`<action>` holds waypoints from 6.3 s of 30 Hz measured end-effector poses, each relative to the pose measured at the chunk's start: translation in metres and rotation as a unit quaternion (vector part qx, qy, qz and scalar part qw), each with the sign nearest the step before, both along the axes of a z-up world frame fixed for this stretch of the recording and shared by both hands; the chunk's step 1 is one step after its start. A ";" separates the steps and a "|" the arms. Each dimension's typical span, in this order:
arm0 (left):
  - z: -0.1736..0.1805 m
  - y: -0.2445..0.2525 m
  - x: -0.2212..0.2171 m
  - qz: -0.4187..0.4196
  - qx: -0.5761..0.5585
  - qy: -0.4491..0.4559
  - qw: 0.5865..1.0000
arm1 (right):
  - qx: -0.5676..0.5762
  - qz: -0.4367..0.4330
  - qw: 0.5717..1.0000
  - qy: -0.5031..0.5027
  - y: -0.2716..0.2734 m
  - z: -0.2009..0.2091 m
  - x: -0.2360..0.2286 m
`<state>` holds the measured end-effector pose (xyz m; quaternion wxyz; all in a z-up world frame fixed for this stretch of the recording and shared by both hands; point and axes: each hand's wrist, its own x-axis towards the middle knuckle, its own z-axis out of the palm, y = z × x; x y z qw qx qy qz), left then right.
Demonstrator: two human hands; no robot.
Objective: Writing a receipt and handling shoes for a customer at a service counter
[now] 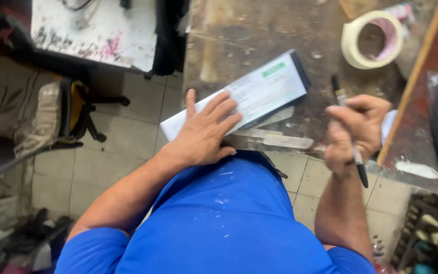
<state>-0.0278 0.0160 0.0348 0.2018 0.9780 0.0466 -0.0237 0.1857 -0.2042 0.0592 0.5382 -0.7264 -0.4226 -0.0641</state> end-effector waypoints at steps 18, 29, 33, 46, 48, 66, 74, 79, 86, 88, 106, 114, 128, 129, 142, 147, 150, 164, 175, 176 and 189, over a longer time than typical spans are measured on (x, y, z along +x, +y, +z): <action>0.008 0.012 -0.018 -0.014 -0.013 -0.002 1.000 | -0.039 0.123 0.990 0.059 0.106 -0.056 -0.034; 0.006 0.011 -0.022 -0.011 0.009 -0.060 0.998 | -0.027 0.090 0.994 0.055 0.106 -0.061 -0.039; 0.004 0.012 -0.024 -0.015 -0.002 -0.108 0.994 | -0.054 0.063 0.996 0.043 0.110 -0.052 -0.046; 0.015 0.017 -0.022 -0.059 -0.035 -0.016 0.997 | -0.068 0.093 0.969 0.217 0.100 -0.065 -0.033; 0.011 0.016 -0.021 -0.052 -0.044 -0.030 0.997 | -0.037 0.124 0.965 0.229 0.101 -0.067 -0.029; -0.001 0.011 -0.015 -0.033 0.007 0.015 0.999 | 0.018 0.132 0.989 0.058 0.101 -0.069 -0.029; -0.001 0.011 -0.014 -0.035 -0.011 0.020 0.999 | -0.006 0.130 0.990 0.061 0.104 -0.060 -0.035; -0.003 0.011 -0.014 -0.032 -0.015 0.017 0.999 | -0.018 0.118 0.992 0.045 0.105 -0.063 -0.033; -0.001 0.012 -0.013 -0.029 -0.022 0.021 0.999 | -0.025 0.132 0.990 0.047 0.102 -0.063 -0.032; -0.002 0.011 -0.014 -0.031 -0.021 0.021 0.999 | -0.028 0.123 0.991 0.041 0.101 -0.064 -0.033; -0.002 0.011 -0.013 -0.032 -0.025 0.022 0.999 | -0.018 0.103 0.994 0.033 0.101 -0.068 -0.030; -0.002 0.011 -0.014 -0.033 -0.018 0.019 0.999 | -0.009 0.095 0.995 0.034 0.099 -0.075 -0.028; -0.002 0.013 -0.014 -0.036 -0.031 0.018 0.999 | -0.001 0.093 0.994 0.062 0.099 -0.060 -0.030; -0.002 0.013 -0.014 -0.036 -0.027 0.019 0.999 | 0.020 0.089 0.993 0.079 0.097 -0.061 -0.026; 0.002 0.012 -0.013 -0.041 -0.022 0.031 0.998 | -0.009 0.136 0.989 0.057 0.098 -0.061 -0.014; 0.000 0.013 -0.013 -0.040 -0.026 0.019 0.999 | -0.010 0.117 0.992 0.055 0.096 -0.065 -0.011; 0.000 0.012 -0.013 -0.040 -0.019 0.019 0.999 | -0.015 0.111 0.992 0.052 0.098 -0.060 -0.015; 0.000 0.012 -0.014 -0.040 -0.021 0.007 0.999 | -0.001 0.100 0.994 0.055 0.098 -0.063 -0.014; 0.001 0.012 -0.014 -0.040 -0.023 0.011 0.999 | -0.005 0.085 0.995 0.044 0.096 -0.066 -0.013; 0.001 0.011 -0.015 -0.039 -0.025 0.012 0.999 | -0.007 0.085 0.995 0.041 0.095 -0.066 -0.014; 0.001 0.012 -0.012 -0.039 -0.015 0.020 0.999 | -0.006 0.080 0.996 0.033 0.096 -0.069 -0.008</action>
